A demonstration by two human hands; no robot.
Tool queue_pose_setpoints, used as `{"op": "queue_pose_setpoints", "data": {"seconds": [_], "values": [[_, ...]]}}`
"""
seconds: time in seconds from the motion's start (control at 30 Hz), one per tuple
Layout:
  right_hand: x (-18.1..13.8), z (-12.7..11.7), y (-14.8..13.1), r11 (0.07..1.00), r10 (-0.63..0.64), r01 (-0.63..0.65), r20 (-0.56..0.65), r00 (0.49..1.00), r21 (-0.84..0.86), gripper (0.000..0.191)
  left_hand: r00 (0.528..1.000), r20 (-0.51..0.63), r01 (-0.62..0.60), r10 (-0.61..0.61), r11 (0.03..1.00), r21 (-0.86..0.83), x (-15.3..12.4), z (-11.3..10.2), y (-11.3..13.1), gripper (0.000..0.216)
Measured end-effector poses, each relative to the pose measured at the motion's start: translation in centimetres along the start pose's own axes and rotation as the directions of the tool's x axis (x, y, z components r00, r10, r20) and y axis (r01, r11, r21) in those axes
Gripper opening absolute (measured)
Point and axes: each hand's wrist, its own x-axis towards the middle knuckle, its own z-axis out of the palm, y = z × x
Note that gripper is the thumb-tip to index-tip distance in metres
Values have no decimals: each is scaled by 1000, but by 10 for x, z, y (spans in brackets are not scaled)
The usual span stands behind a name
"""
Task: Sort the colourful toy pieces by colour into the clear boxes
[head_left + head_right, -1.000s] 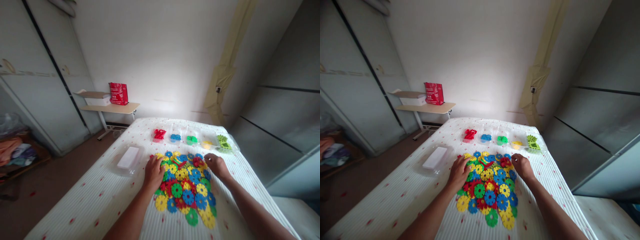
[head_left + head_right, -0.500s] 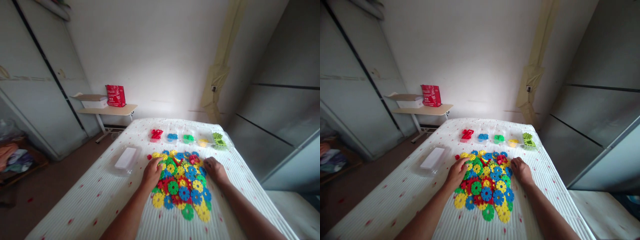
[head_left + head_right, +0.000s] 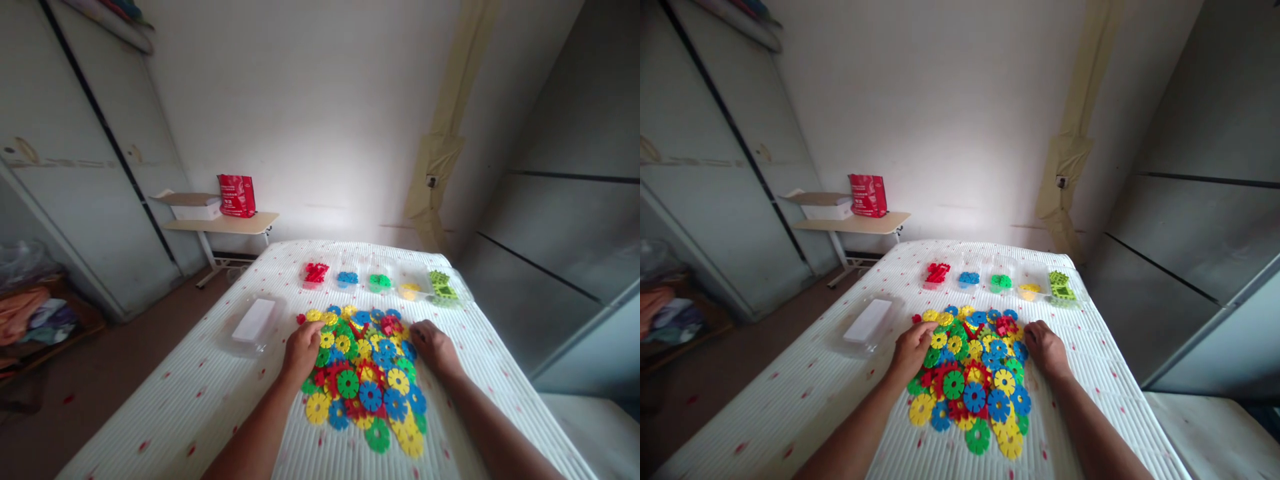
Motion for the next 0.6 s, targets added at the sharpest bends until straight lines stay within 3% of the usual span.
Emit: {"op": "queue_pose_setpoints", "data": {"seconds": [0.17,0.33,0.4,0.6], "values": [[1,3,6,1000,2,-2,-5,1000,27,30,999,-36,32,-34,997,-67,1,0,-3,27],[3,8,18,998,1,0,-4,1000,55,29,967,-251,-41,43,999,9,4,-8,-6,30],[4,9,21,998,0,0,-1,1000,64,30,956,-289,-35,60,995,89,6,-9,-7,35],[5,9,20,996,-3,5,-22,1000,90,29,988,-75,153,-135,923,353,10,-3,-13,48]]}}
